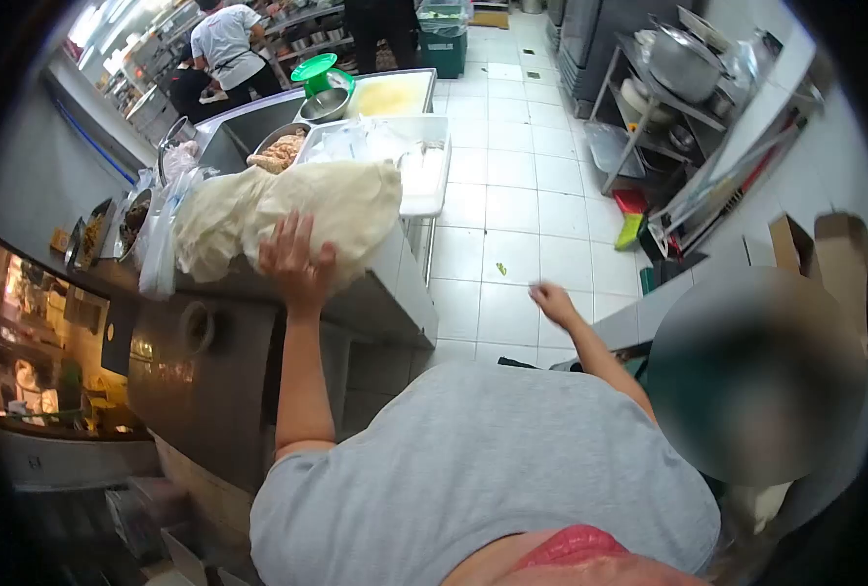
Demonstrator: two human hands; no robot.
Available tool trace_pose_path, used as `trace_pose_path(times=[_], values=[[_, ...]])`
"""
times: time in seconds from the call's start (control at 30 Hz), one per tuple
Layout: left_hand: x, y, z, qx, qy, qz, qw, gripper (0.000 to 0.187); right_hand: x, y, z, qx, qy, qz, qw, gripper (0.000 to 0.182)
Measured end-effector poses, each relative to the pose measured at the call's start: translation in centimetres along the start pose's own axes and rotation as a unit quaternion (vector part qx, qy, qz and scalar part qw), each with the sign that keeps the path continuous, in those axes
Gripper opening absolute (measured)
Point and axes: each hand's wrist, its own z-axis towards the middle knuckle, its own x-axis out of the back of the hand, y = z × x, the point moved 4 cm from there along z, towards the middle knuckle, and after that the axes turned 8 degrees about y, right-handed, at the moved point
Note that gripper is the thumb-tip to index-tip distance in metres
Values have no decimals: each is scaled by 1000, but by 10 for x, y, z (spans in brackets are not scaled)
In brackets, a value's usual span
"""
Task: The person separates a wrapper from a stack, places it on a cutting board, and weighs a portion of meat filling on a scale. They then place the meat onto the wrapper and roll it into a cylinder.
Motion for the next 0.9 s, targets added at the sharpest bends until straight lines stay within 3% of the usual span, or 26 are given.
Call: trace_pose_path(times=[0.13,0.23,0.33,0.4,0.5,0.57,0.67,0.73,0.8,0.87,0.9], values=[[-9,0,-6,-4,86,-1,996,55,48,-166,173,143,25,146,979,28],[-14,-4,-12,-9,124,-5,992,52,51,-227,250,207,18,250,946,24],[-17,-17,-19,-1,102,-21,995,53,33,-235,310,277,77,154,945,25],[-11,-5,-3,110,42,-6,993,52,12,-226,341,329,126,60,934,38],[0,9,19,276,-33,32,960,51,-14,-206,390,311,49,12,949,49],[2,16,30,391,-34,99,914,55,-31,-199,416,291,-85,74,950,60],[-5,29,50,484,-119,265,826,66,-38,-207,428,292,-219,139,920,65],[-16,37,49,520,-66,395,755,63,-33,-211,436,322,-272,156,893,67],[-20,32,42,553,-37,396,732,55,-22,-211,451,333,-337,157,867,66],[-27,31,49,590,-62,441,673,47,-17,-205,479,351,-370,172,843,65],[-30,35,53,557,-42,475,679,43,-12,-206,494,374,-370,163,835,65]])
